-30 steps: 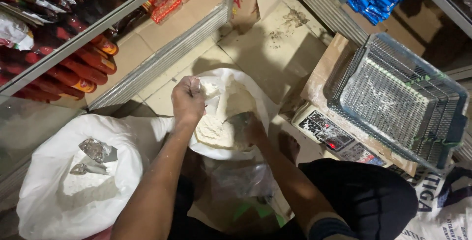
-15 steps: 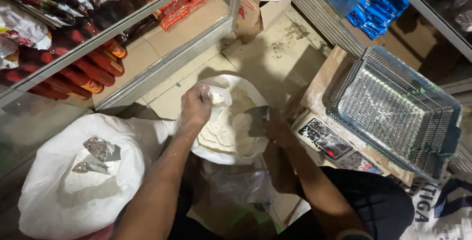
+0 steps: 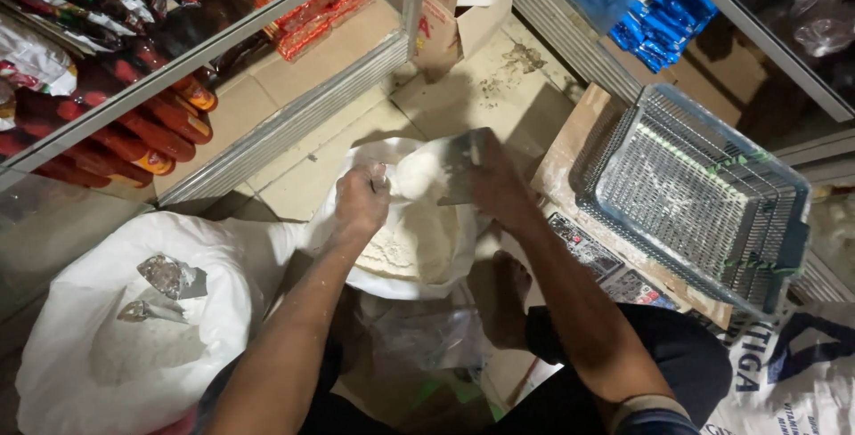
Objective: Bagging flour from a large bulk sack into smaller individual plastic bags and weighing them on a digital scale.
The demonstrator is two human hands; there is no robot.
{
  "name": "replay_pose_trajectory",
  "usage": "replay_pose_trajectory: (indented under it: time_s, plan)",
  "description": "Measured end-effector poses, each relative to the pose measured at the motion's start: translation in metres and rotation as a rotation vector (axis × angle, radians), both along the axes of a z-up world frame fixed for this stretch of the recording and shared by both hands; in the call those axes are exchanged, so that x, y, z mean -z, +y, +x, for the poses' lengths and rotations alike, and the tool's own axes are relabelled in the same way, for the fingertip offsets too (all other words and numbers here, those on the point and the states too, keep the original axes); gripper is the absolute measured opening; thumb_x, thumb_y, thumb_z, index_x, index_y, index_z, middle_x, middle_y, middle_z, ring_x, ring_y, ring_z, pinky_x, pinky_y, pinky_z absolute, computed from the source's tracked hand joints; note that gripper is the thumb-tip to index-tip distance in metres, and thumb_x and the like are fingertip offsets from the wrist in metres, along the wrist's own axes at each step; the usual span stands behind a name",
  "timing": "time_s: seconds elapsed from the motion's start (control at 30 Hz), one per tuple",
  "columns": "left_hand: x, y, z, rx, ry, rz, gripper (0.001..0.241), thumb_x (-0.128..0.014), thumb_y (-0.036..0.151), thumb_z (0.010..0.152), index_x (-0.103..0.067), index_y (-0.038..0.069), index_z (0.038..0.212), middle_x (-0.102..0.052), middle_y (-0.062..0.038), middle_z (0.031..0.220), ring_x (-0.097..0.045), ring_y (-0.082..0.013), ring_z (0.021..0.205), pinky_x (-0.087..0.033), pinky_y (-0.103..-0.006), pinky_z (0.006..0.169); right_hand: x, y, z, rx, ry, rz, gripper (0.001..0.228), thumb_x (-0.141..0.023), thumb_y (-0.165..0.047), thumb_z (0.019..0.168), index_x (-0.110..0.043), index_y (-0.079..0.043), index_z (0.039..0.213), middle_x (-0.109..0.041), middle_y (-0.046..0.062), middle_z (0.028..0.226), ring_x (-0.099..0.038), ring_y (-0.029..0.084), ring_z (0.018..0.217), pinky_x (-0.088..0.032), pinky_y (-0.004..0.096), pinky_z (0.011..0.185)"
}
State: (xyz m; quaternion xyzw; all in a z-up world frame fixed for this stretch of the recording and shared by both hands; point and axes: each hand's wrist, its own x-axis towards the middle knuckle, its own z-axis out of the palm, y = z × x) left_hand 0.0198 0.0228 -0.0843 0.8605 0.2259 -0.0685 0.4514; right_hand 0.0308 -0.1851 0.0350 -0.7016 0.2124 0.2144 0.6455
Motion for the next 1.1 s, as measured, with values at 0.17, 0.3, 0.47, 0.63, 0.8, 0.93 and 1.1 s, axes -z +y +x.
replay_pose_trajectory:
  time_s: [0.17,0.3,0.47,0.63,0.8,0.93,1.1]
  plan:
    - [-0.009,-0.008,-0.003,-0.061,-0.029,-0.046,0.025,-0.054,0.019,0.104,-0.070,0.001,0.098,-0.072,-0.017,0.081,-0.074,-0.0292,0.075,-0.059,-0.0428,0.064,0.024,0.031,-0.002,-0.663,-0.513,-0.849,0.045,-0.048,-0.017,0.095,-0.047,-0.011,0.140,-0.065,0.014,0.112,-0.070,0.039,0.106,-0.054,0.056,0.091]
    - [-0.009,-0.005,-0.010,-0.047,-0.022,-0.047,0.023,-0.056,0.019,0.103,-0.068,0.001,0.098,-0.072,-0.019,0.082,-0.074,-0.0330,0.080,-0.059,-0.0457,0.065,0.022,0.039,-0.010,-0.715,-0.582,-1.068,0.044,-0.048,-0.019,0.097,-0.045,-0.021,0.142,-0.063,0.007,0.106,-0.074,0.034,0.099,-0.058,0.054,0.085]
    - [-0.016,-0.002,-0.012,-0.067,-0.044,-0.025,0.024,-0.055,0.020,0.105,-0.068,0.000,0.100,-0.072,-0.018,0.083,-0.075,-0.0315,0.082,-0.059,-0.0451,0.066,0.008,0.028,0.003,-0.634,-0.388,-0.929,0.041,-0.048,-0.019,0.097,-0.039,-0.021,0.136,-0.070,0.017,0.115,-0.071,0.042,0.106,-0.053,0.056,0.091]
    - [-0.016,-0.003,-0.014,-0.063,-0.076,-0.040,0.025,-0.052,0.018,0.106,-0.068,-0.001,0.104,-0.071,-0.018,0.085,-0.075,-0.0307,0.083,-0.058,-0.0455,0.067,0.000,0.011,-0.004,-0.450,-0.448,-0.578,0.034,-0.039,-0.013,0.098,-0.043,-0.017,0.132,-0.068,0.017,0.100,-0.071,0.034,0.077,-0.056,0.048,0.066]
    - [-0.018,-0.006,-0.010,-0.053,-0.106,-0.035,0.031,-0.052,0.025,0.107,-0.069,-0.001,0.105,-0.072,-0.020,0.087,-0.075,-0.0355,0.087,-0.058,-0.0487,0.070,-0.017,0.004,-0.011,-0.403,-0.497,-0.489,0.037,-0.039,-0.007,0.094,-0.042,-0.010,0.131,-0.063,0.021,0.093,-0.069,0.038,0.069,-0.052,0.051,0.056]
    - [-0.012,-0.006,-0.013,-0.060,-0.128,-0.024,0.033,-0.050,0.026,0.108,-0.068,-0.001,0.099,-0.069,-0.018,0.079,-0.074,-0.0325,0.081,-0.057,-0.0471,0.069,-0.022,0.005,-0.008,-0.348,-0.443,-0.555,0.038,-0.041,-0.010,0.095,-0.042,-0.017,0.133,-0.062,0.030,0.108,-0.070,0.050,0.087,-0.054,0.056,0.064]
    - [-0.023,-0.004,-0.014,-0.053,-0.148,-0.004,0.036,-0.052,0.027,0.107,-0.068,-0.003,0.097,-0.069,-0.025,0.081,-0.073,-0.0430,0.087,-0.056,-0.0538,0.071,-0.014,-0.009,-0.009,-0.205,-0.326,-0.427,0.043,-0.046,-0.024,0.097,-0.038,-0.014,0.138,-0.061,0.028,0.128,-0.070,0.032,0.069,-0.059,0.036,0.045]
